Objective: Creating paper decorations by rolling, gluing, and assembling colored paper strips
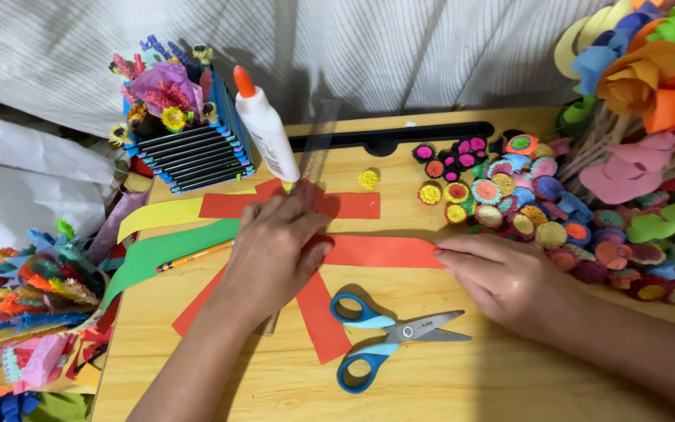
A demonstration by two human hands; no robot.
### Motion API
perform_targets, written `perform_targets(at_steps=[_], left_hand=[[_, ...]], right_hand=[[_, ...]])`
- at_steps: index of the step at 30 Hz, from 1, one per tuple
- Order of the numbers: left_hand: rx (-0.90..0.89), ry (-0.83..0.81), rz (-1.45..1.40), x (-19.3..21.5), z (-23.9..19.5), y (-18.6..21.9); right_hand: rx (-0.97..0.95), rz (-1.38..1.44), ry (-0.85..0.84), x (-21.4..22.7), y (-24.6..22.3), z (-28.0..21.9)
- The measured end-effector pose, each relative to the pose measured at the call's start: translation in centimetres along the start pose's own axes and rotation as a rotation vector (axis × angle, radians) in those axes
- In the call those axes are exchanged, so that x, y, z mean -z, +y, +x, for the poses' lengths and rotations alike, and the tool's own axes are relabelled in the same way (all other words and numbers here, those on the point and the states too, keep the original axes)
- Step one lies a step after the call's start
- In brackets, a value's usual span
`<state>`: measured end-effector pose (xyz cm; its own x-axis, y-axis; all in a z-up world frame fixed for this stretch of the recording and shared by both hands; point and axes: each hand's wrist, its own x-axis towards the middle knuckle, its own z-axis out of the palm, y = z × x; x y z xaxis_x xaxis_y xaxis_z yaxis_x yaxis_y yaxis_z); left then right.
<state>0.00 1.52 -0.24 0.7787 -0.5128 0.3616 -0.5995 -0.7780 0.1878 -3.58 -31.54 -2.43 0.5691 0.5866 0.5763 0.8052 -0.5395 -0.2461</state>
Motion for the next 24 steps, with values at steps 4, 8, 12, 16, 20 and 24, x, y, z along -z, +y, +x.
perform_targets(at_steps=[4,8,12,16,20,24], left_hand=[[0.007,0.006,-0.069,0.0,0.1,-0.1],[0.052,-0.022,-0.174,0.0,0.2,-0.2],[0.093,-0.068,-0.245,1.2,0.6,0.9],[0.038,-0.047,-0.308,0.3,0.7,1.6],[0.016,-0.063,-0.239,-0.6,0.8,0.6],[0.093,-0.097,-0.262,-0.1,0.4,-0.9]], right_hand=[[-0.096,0.095,0.02,0.3,-0.5,0.7],[-0.147,0.119,0.01,0.3,-0.1,1.1],[-0.209,0.169,-0.002,0.6,-0.4,1.6],[-0.19,0.204,0.013,0.4,-0.9,1.9],[-0.215,0.189,0.025,0.4,-0.6,1.8],[-0.224,0.178,-0.063,0.9,0.0,1.8]])
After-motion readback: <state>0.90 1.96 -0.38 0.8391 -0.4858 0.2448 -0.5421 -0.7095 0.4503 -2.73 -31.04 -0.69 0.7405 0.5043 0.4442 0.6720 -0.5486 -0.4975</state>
